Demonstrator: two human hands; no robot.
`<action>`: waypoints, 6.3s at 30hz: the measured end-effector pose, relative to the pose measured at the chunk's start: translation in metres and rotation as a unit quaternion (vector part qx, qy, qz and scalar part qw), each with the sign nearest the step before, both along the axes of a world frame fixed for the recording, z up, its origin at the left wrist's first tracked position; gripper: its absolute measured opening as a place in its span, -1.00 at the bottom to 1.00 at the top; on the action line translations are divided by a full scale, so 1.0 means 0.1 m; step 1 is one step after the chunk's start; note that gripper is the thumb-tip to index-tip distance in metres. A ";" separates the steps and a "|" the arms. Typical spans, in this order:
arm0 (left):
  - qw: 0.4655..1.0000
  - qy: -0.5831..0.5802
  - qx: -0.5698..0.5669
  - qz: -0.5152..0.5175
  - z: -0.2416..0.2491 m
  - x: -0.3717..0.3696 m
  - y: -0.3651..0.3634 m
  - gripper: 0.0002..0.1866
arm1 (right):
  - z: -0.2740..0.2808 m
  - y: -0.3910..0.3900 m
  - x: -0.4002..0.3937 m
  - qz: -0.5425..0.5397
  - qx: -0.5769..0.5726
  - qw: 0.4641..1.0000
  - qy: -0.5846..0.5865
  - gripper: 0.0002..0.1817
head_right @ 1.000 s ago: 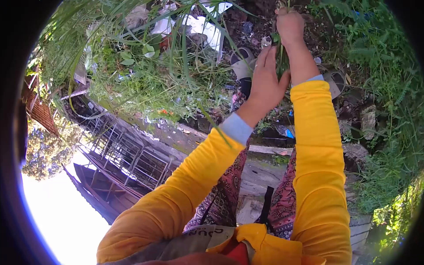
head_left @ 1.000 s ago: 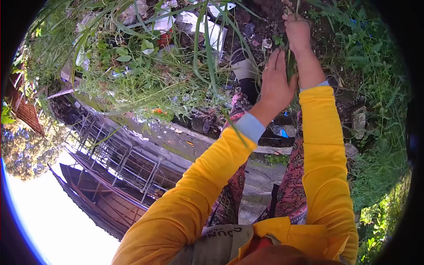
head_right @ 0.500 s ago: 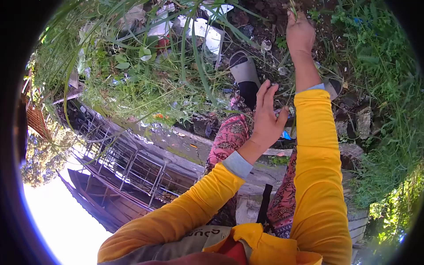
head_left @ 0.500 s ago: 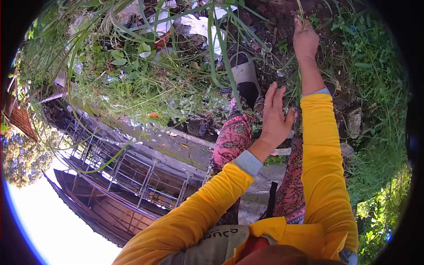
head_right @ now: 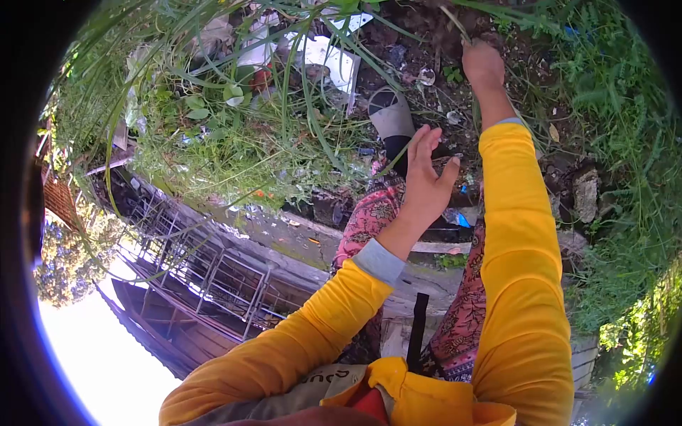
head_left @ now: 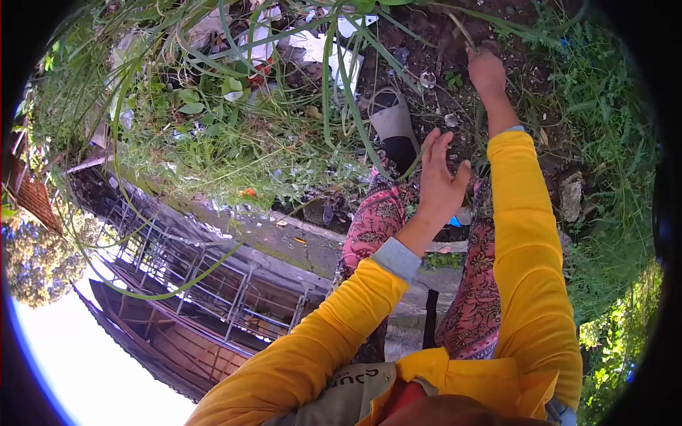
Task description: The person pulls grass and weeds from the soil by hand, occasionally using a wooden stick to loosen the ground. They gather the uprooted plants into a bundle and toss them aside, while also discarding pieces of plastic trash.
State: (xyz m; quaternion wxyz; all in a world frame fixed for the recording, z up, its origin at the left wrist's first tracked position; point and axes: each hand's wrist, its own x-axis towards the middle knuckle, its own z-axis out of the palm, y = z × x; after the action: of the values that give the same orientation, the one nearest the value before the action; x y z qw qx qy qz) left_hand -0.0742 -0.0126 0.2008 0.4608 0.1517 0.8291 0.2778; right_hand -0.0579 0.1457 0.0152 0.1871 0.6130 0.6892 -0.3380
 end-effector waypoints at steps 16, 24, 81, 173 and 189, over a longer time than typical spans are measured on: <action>0.993 -0.085 -0.008 0.087 -0.03 0.03 0.05 -0.53 | 0.01 0.09 0.22 0.020 0.008 0.999 0.045 -0.61; 0.990 -0.101 0.002 0.102 -0.06 0.02 0.04 -0.56 | -0.62 0.30 0.77 0.063 0.063 0.995 0.042 -0.61; 0.961 -0.212 0.018 0.175 0.00 -0.02 0.11 -0.72 | -0.40 -0.66 1.21 0.255 0.007 0.967 -0.007 -0.63; 0.771 0.384 -0.195 -0.470 -2.55 -2.55 1.15 -0.65 | 1.23 -0.31 1.14 -0.418 -0.234 0.843 0.244 -0.71; 0.756 0.287 -0.326 -0.490 -2.07 -2.18 1.33 -0.64 | 1.33 -0.55 1.01 -0.392 -0.243 0.846 0.266 -0.68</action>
State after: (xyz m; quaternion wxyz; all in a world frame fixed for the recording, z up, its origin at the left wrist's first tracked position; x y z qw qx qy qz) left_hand -0.2920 0.1205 -0.0063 0.2956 0.4505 0.7752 -0.3297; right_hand 0.0429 0.0907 0.1478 -0.0086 0.6532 0.3109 -0.6903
